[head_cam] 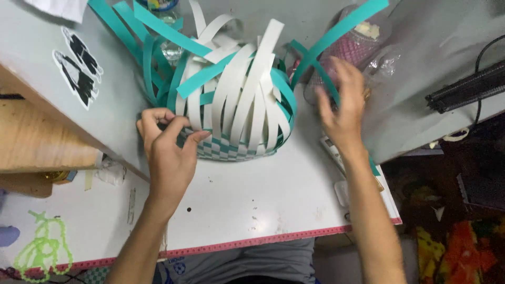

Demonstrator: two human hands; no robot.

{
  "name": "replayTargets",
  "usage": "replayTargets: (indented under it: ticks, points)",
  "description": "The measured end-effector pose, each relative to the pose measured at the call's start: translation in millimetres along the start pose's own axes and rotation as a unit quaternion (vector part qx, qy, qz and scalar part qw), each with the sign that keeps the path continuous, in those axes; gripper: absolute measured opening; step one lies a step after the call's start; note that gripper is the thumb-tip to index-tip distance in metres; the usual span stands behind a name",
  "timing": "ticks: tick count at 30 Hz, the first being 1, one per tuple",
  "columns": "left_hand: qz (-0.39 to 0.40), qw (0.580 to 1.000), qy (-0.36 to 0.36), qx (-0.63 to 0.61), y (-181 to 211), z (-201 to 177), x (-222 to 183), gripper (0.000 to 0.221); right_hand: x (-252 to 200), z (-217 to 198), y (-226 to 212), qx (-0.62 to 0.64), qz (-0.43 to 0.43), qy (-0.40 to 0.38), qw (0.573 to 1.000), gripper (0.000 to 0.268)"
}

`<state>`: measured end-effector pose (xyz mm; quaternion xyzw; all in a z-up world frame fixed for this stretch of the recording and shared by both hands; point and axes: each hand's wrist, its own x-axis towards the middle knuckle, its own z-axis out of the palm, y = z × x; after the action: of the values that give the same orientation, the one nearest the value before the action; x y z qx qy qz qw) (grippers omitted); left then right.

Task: Weaving a plastic bag by tucking the ends of plastic strips into the woven structure to secure it.

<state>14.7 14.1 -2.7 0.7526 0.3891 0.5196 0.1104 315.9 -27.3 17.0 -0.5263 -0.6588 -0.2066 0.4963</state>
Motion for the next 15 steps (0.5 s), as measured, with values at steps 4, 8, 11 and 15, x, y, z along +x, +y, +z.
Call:
replayTargets:
  ticks: [4,8,11,15]
  points:
    - [-0.018,1.0,-0.016,0.0,3.8,-7.6,1.9,0.024,29.9,20.7,25.3,-0.089,-0.056,-0.237,0.966,0.062]
    - [-0.007,1.0,-0.029,0.004,10.4,-18.0,2.1,0.027,42.5,51.1,63.5,-0.206,-0.174,-0.25,0.93,0.035]
    - [0.015,0.999,-0.03,0.007,1.1,-17.9,0.5,0.027,77.5,46.3,22.8,-0.187,0.126,-0.403,0.887,0.017]
    - [0.013,0.999,-0.035,-0.001,1.3,-18.8,1.2,0.024,92.5,45.5,17.3,-0.228,-0.048,-0.318,0.919,0.025]
